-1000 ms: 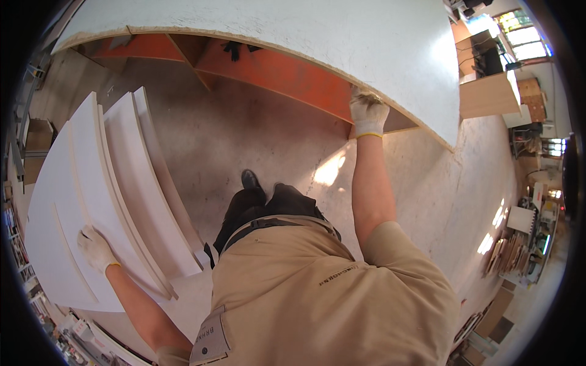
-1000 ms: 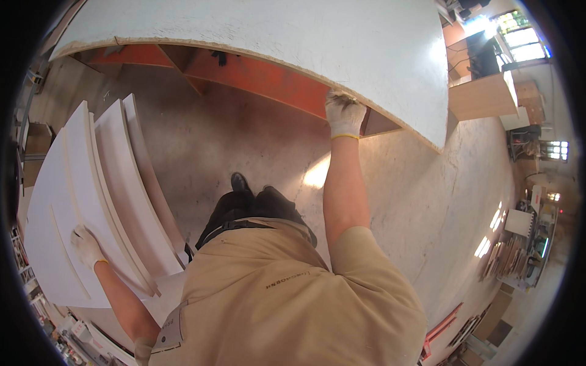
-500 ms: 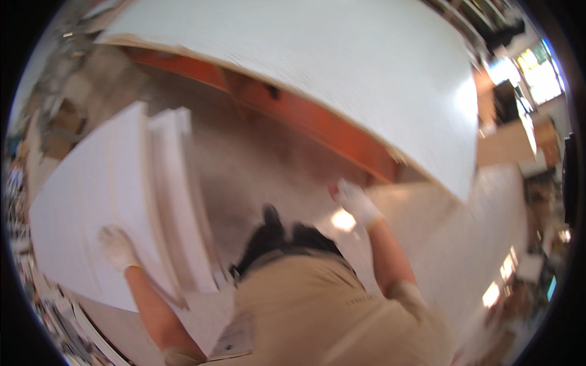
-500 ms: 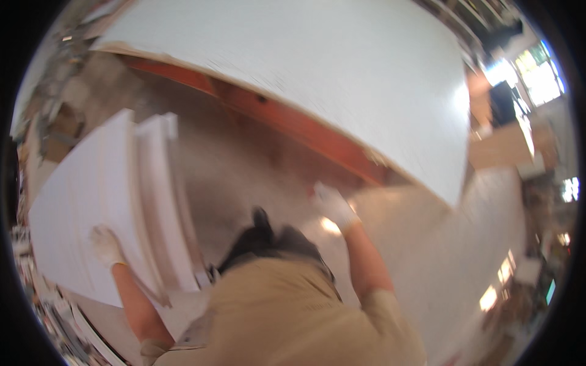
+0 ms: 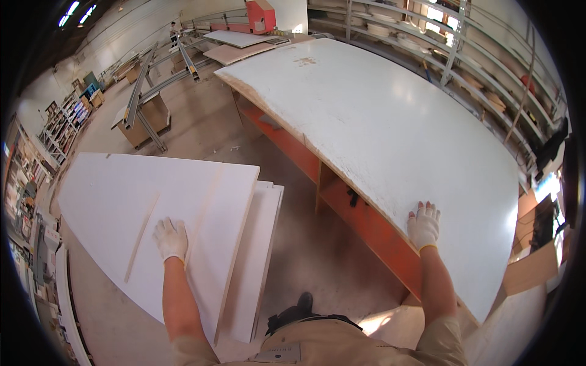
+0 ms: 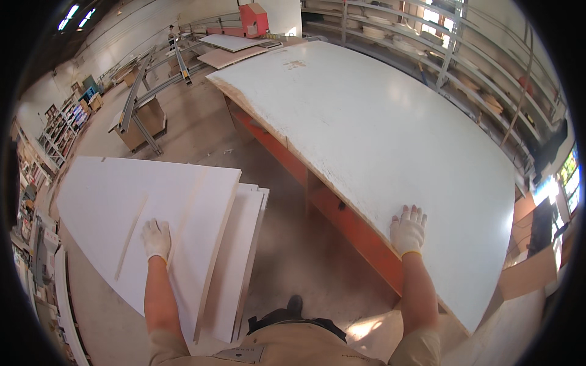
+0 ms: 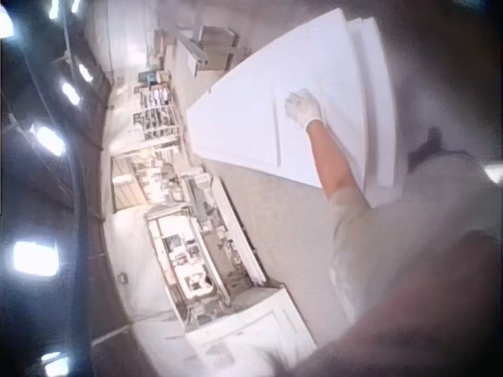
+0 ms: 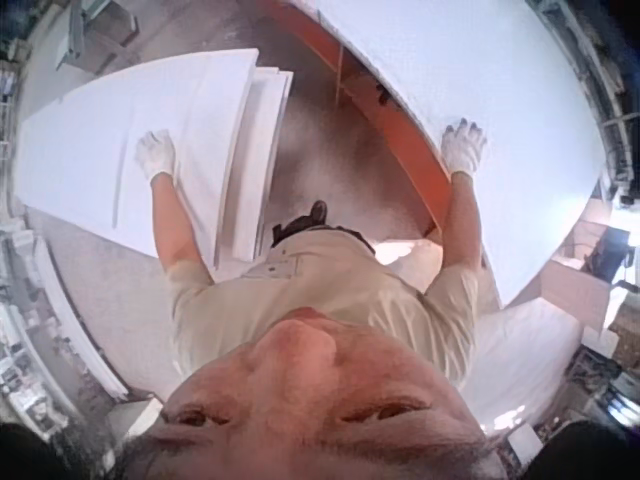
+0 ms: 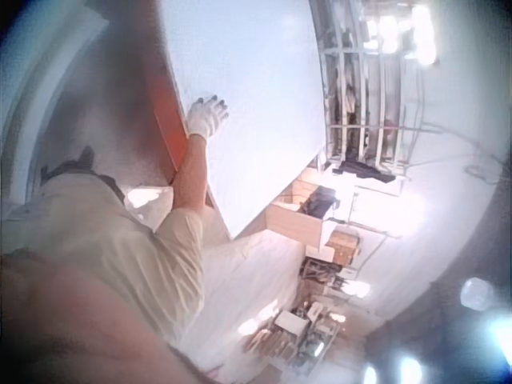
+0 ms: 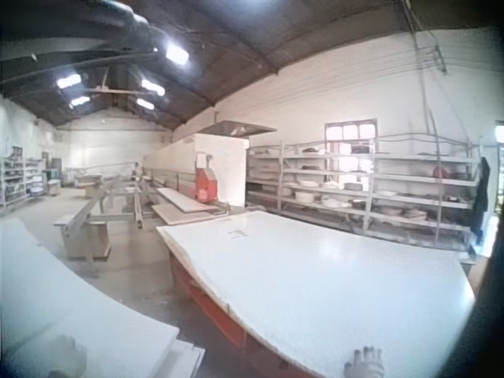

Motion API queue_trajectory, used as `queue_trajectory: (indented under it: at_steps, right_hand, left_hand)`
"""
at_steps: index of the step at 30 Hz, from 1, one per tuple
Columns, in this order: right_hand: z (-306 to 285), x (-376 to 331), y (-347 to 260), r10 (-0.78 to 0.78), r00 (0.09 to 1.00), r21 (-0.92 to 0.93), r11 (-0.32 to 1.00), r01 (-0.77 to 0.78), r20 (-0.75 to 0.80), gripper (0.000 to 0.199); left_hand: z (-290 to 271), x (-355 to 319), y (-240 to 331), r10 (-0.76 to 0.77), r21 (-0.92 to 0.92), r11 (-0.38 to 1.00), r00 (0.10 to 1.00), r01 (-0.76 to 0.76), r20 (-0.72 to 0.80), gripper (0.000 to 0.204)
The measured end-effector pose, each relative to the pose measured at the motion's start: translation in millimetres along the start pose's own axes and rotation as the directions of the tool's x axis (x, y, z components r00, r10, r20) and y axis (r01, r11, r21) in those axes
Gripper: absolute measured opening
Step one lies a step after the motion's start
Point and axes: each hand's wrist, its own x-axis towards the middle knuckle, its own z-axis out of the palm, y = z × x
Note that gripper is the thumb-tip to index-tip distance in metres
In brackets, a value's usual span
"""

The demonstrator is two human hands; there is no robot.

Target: The person repeatedly lifts large white panels from a workbench and stacks them on the floor. The person handles the panels one at a time, aligning them into a growing pile.

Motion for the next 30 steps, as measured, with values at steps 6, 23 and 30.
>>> queue_trajectory:
  at_steps: [6,23,30]
  right_hand:
    - [5,-1,-2,0.003,0.998,0.066,0.998,0.001,-0.069,0.064]
    - [11,0,0,0.019,0.99,0.156,0.988,0.003,-0.142,0.059]
    - [12,2,1,0.025,0.988,0.168,0.986,0.001,-0.152,0.059]
  left_hand:
    - [19,23,-2,-0.029,0.04,0.999,0.999,0.028,0.028,0.059]
    - [4,19,10,-0.054,-0.027,0.998,0.999,0.054,-0.005,0.057]
    - [12,19,6,-0.042,-0.032,0.999,0.998,0.04,-0.038,0.057]
